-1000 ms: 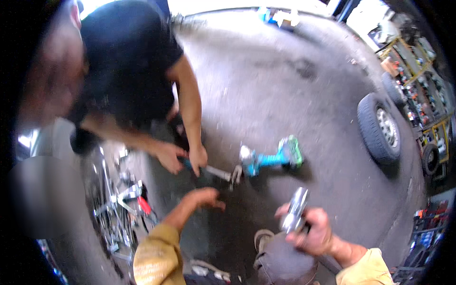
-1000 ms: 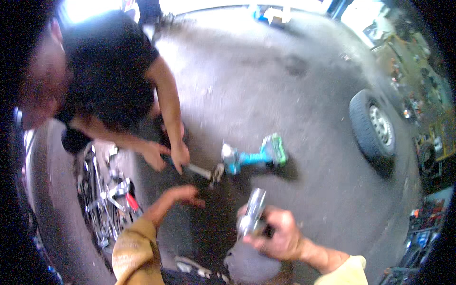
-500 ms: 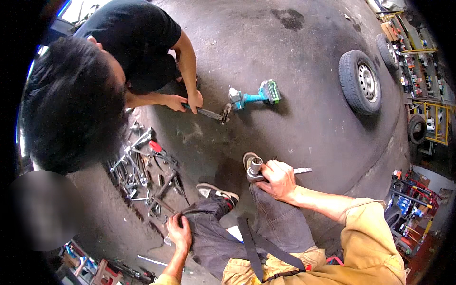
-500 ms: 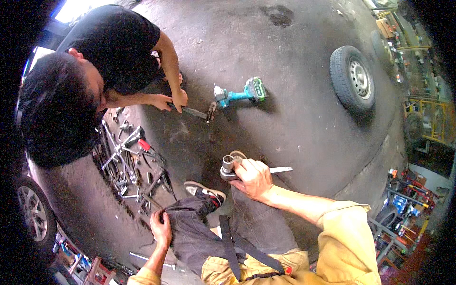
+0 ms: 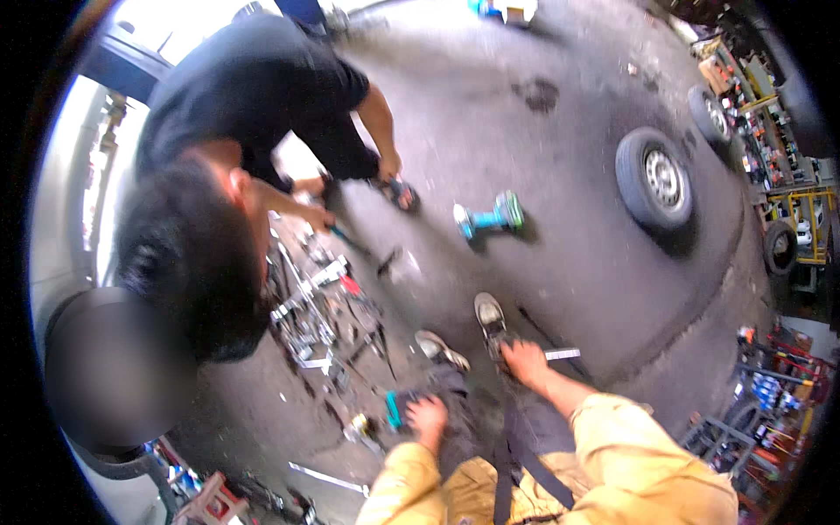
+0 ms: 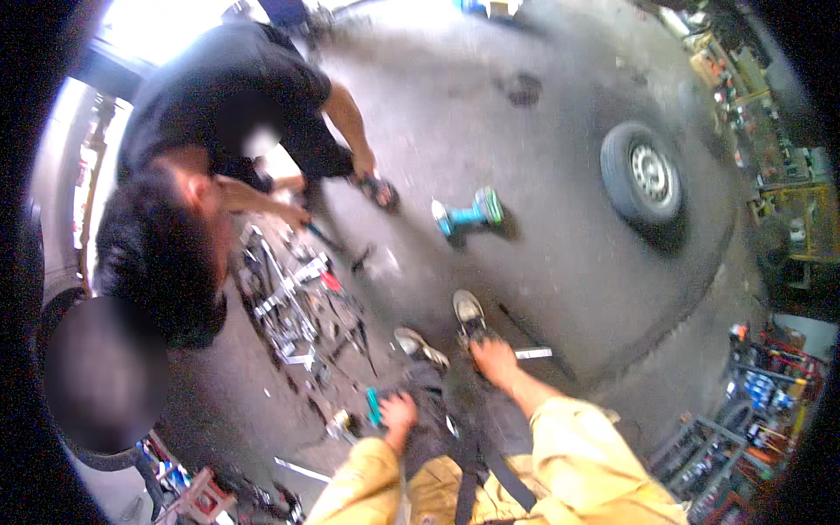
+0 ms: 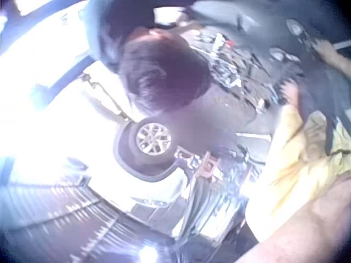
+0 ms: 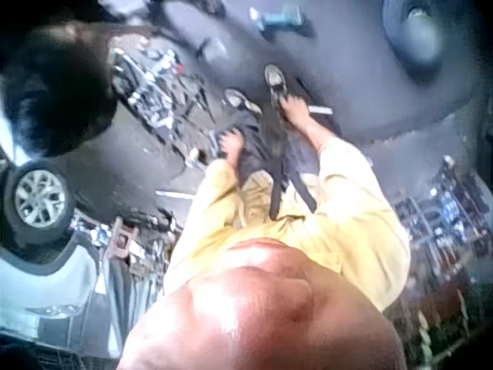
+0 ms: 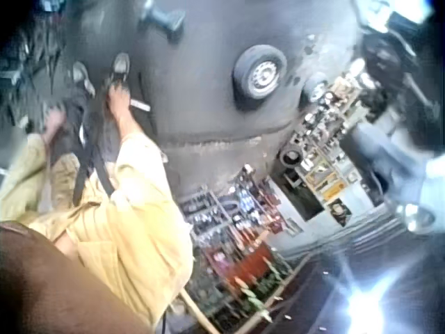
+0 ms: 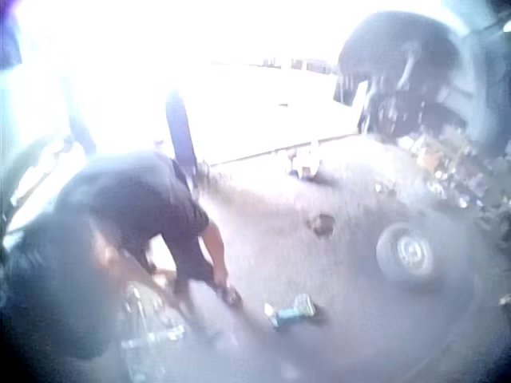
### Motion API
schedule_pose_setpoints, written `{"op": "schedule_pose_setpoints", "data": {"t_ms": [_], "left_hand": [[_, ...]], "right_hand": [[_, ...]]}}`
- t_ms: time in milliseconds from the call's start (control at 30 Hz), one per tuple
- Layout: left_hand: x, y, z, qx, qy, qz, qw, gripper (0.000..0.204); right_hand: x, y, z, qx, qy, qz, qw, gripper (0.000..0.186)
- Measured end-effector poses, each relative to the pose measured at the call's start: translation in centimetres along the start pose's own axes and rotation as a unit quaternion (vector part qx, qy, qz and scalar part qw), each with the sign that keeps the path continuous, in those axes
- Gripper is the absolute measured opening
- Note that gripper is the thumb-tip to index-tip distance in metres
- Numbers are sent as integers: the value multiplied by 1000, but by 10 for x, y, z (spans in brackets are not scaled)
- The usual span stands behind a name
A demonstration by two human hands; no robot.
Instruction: The person sits on the garage floor and uses a wrench to tighten a component on a metal tool held by a coworker. The person then stands, walks to a tire, and resumes working on the tool with the wrench while seated again.
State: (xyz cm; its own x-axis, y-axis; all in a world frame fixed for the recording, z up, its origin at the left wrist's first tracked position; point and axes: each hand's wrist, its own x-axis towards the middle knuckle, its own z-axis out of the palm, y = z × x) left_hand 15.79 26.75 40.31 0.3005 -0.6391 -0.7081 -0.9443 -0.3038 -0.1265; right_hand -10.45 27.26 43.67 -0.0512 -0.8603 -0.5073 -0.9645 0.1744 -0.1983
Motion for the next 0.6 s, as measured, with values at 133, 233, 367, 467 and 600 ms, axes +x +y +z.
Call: {"op": "schedule_pose_setpoints", "data": {"t_ms": [133,233,367,467,600], "left_hand": [[-52,19,-87,169,-202,243,933,57],[-45,-12,-109,65,-205,193,957,61],[-13,-83,-139,-176,-165,163,957,50],[29,-144,-117,-431,-98,42,896,31],[-1,-192,-138,-440,64,7,896,32]], "right_hand": [[-39,-29,-57,120,-12,153,981,34],[-60,-47,-95,159,67,235,956,38],[-82,-44,-141,187,106,285,934,40],[-87,-32,-145,195,100,336,916,44],[-96,-8,-126,234,89,401,881,44]]}}
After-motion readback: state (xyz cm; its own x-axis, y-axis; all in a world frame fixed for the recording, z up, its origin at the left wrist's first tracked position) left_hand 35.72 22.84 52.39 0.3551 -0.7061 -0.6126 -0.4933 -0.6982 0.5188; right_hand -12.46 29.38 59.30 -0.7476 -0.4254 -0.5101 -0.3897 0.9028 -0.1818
